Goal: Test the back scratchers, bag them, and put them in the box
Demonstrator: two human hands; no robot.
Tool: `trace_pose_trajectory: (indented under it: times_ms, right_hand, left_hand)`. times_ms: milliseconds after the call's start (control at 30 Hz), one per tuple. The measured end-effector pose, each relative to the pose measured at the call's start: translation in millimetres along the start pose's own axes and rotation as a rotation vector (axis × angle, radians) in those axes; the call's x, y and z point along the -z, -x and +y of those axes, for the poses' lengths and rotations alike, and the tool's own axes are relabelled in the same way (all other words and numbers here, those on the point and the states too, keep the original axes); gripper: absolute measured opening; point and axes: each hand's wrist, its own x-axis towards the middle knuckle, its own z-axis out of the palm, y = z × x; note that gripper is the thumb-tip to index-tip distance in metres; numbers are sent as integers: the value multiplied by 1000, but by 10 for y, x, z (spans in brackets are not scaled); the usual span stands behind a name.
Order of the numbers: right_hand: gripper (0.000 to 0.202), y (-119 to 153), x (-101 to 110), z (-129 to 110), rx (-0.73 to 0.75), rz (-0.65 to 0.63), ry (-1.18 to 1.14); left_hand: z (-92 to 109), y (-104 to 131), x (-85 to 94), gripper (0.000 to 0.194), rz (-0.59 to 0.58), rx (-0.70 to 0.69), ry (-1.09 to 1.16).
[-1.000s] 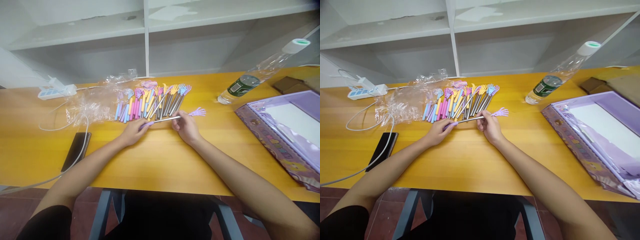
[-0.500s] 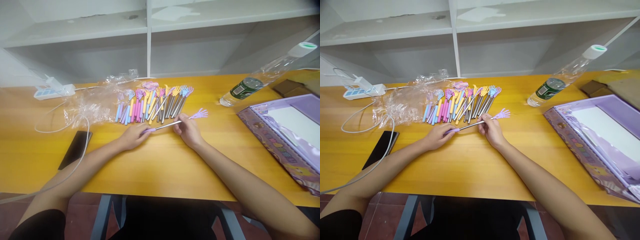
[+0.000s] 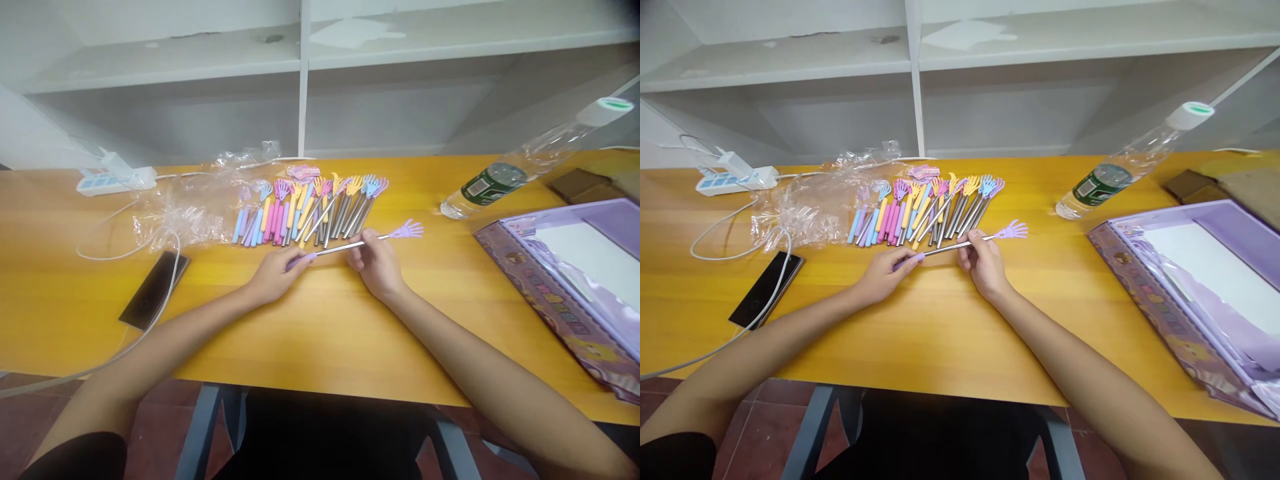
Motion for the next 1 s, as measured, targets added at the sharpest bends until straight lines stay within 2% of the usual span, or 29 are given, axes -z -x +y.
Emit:
trace_pose_trajectory:
  times_ms: [100, 267, 333, 500, 833, 1000]
  right_hand:
    - [42, 4, 56, -36, 0, 33, 5]
    - [44, 0, 77, -58, -4, -26, 66]
    - [44, -3, 67, -57, -14, -59, 93]
    - [43, 15, 51, -61, -21, -110, 91]
    - [44, 102, 50, -27, -27, -171, 162]
    - [43, 76, 30, -36, -87, -267, 123]
  left_hand:
    - [28, -20, -69, 41, -18, -8, 17]
    - [-158, -110, 87, 33, -73, -217, -66]
    - [-216, -123, 142, 31, -54, -248, -79]
    - [-248, -100, 162, 28, -20, -267, -64]
    - [-242, -98, 166, 31, -58, -249, -34]
    - [-221, -96, 188, 29, -68, -218, -16]
